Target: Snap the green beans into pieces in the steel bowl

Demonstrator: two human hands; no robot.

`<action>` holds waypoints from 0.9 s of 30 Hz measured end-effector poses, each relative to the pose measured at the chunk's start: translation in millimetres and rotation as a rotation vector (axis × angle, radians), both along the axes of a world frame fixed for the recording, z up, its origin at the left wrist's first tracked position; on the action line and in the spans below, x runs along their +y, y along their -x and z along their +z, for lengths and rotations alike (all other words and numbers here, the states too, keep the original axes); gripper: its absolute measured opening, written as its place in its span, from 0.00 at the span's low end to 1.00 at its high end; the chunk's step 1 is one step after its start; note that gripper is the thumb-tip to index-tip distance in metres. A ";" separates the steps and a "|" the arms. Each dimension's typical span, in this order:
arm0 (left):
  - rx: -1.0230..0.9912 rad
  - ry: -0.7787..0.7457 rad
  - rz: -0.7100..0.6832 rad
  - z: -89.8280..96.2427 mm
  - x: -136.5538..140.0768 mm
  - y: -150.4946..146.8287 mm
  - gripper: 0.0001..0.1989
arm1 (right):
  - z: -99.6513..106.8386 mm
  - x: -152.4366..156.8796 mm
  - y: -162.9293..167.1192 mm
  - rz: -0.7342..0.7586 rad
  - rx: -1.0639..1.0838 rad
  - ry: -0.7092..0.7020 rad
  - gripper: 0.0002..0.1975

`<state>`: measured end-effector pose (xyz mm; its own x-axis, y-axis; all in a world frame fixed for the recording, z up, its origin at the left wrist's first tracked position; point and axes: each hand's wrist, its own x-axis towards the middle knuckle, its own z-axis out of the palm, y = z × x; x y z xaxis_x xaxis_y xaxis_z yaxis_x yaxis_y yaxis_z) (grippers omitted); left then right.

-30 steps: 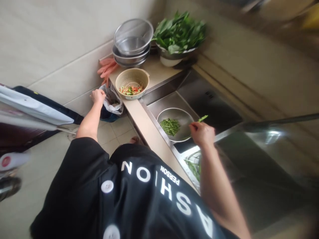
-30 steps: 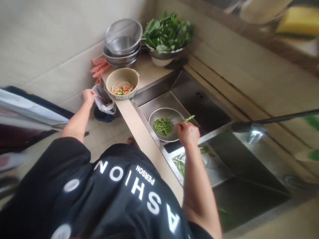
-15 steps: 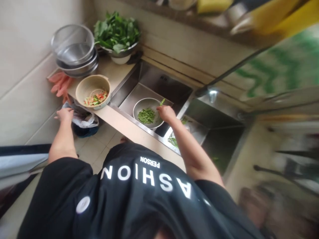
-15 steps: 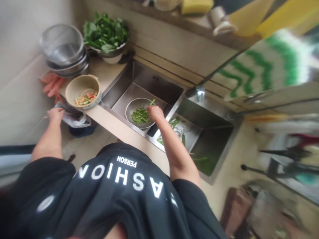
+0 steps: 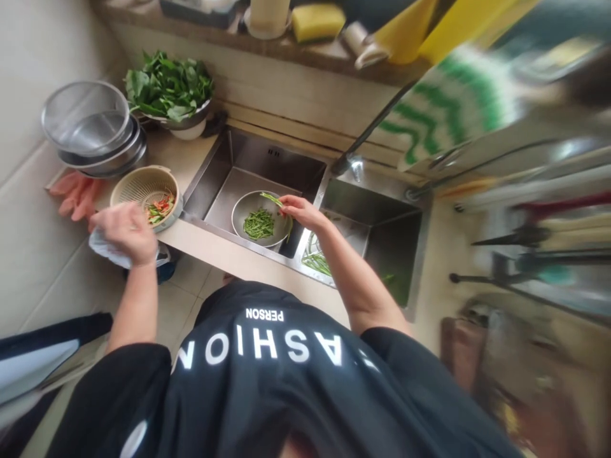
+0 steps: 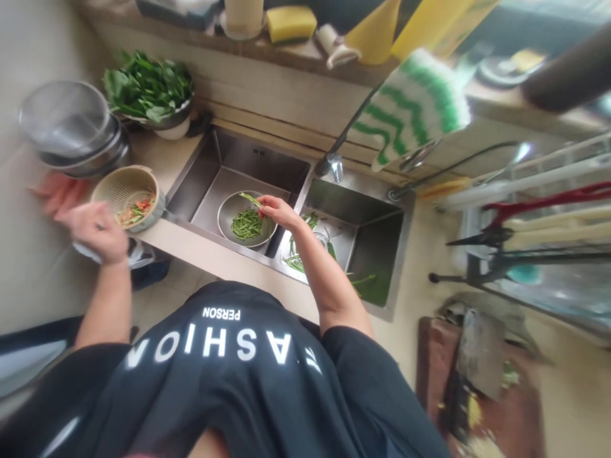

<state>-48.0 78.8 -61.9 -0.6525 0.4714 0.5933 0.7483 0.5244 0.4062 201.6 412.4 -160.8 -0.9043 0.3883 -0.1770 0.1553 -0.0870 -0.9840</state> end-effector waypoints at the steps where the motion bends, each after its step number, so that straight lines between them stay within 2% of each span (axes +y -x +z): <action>1: 0.078 0.004 -0.069 -1.5 25.8 -22.0 0.19 | 6.0 -2.3 -0.4 0.017 0.014 -0.008 0.14; 3: 0.112 0.163 -0.321 -9.3 75.3 -62.2 0.16 | 17.8 -7.8 -1.9 0.059 0.023 -0.033 0.12; 5: 0.097 0.313 -0.503 -20.8 117.2 -92.2 0.18 | 28.6 -12.7 -5.9 0.110 0.018 -0.059 0.11; 7: 0.092 0.410 -0.612 -32.3 148.1 -110.6 0.20 | 37.9 -15.4 -13.1 0.152 0.014 -0.090 0.11; 10: 0.126 0.490 -0.721 -43.6 176.1 -122.6 0.17 | 49.0 -14.5 -27.1 0.166 0.009 -0.141 0.12; 13: 0.208 0.506 -0.794 -45.9 191.7 -125.7 0.18 | 56.9 -9.9 -37.0 0.151 -0.025 -0.229 0.15; 18: 0.297 0.536 -0.846 -38.4 207.7 -126.8 0.16 | 66.9 -4.5 -34.9 0.112 -0.094 -0.630 0.14; 20: 0.305 0.570 -0.832 -34.6 210.6 -127.4 0.15 | 70.2 -4.7 -31.2 0.107 -0.096 -0.733 0.13; 27: 0.200 0.699 -0.735 -29.9 211.9 -137.1 0.14 | 71.2 -12.4 -20.4 0.025 -0.196 -0.869 0.15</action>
